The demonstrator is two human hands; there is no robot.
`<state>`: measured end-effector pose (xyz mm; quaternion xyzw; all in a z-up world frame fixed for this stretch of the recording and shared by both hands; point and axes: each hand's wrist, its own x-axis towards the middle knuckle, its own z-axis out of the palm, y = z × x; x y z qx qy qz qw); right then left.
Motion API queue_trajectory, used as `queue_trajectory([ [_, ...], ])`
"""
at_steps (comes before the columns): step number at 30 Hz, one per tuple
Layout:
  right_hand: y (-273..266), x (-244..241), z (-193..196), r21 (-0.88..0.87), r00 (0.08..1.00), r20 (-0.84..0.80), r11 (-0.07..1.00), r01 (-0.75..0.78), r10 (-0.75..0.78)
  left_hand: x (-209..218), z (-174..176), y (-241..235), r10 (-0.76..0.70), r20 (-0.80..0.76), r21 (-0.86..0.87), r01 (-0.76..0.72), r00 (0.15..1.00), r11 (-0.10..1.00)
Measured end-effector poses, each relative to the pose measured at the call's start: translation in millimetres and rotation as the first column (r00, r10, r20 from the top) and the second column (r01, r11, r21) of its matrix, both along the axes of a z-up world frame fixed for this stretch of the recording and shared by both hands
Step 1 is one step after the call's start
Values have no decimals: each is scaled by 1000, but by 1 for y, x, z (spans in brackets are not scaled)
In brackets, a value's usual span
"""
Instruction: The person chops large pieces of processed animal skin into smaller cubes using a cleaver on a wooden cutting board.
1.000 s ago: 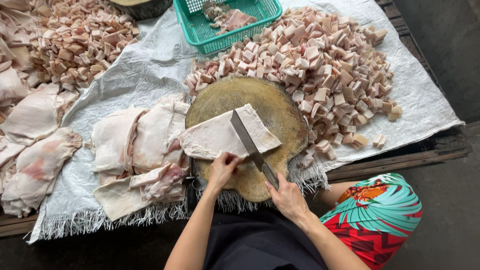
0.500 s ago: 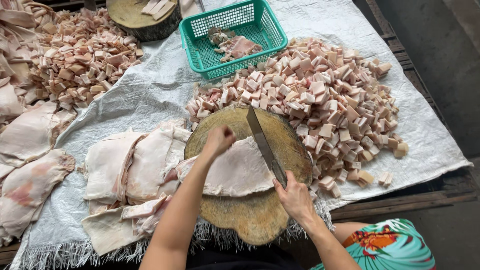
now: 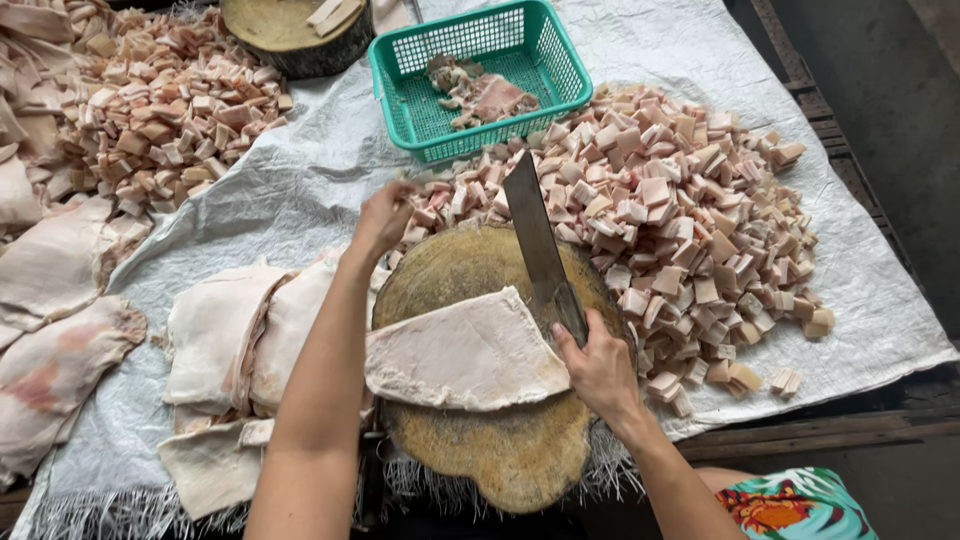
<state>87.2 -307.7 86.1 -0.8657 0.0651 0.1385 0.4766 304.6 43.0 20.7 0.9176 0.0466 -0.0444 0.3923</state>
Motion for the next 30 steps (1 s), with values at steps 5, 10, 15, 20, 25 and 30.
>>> queue_trajectory([
  [5, 5, -70, -22, -132, 998, -28, 989, -67, 64, -108, -57, 68, -34, -234, 256, 95, 972, 962],
  [10, 16, -111, -54, -393, 947, 213, 909, -141, 240, -183, -45, 73, 54, -396, 91, -19, 917, 996],
  [15, 2, -118, -57, -526, 973, 49, 834, -165, 224, -204, -16, 46, 11, -361, 419, 152, 932, 895],
  [20, -9, -114, -53, -622, 969, 86, 773, -129, 230, -217, -12, 15, -115, -521, -127, 57, 846, 990],
  [25, -31, -119, -48, -620, 988, 61, 781, -74, 142, -246, -14, -1, 119, -602, -298, -360, 790, 884],
  [30, -39, -131, -47, -610, 994, 89, 792, 5, 62, -292, -14, -58, -27, -671, -676, -597, 741, 432],
])
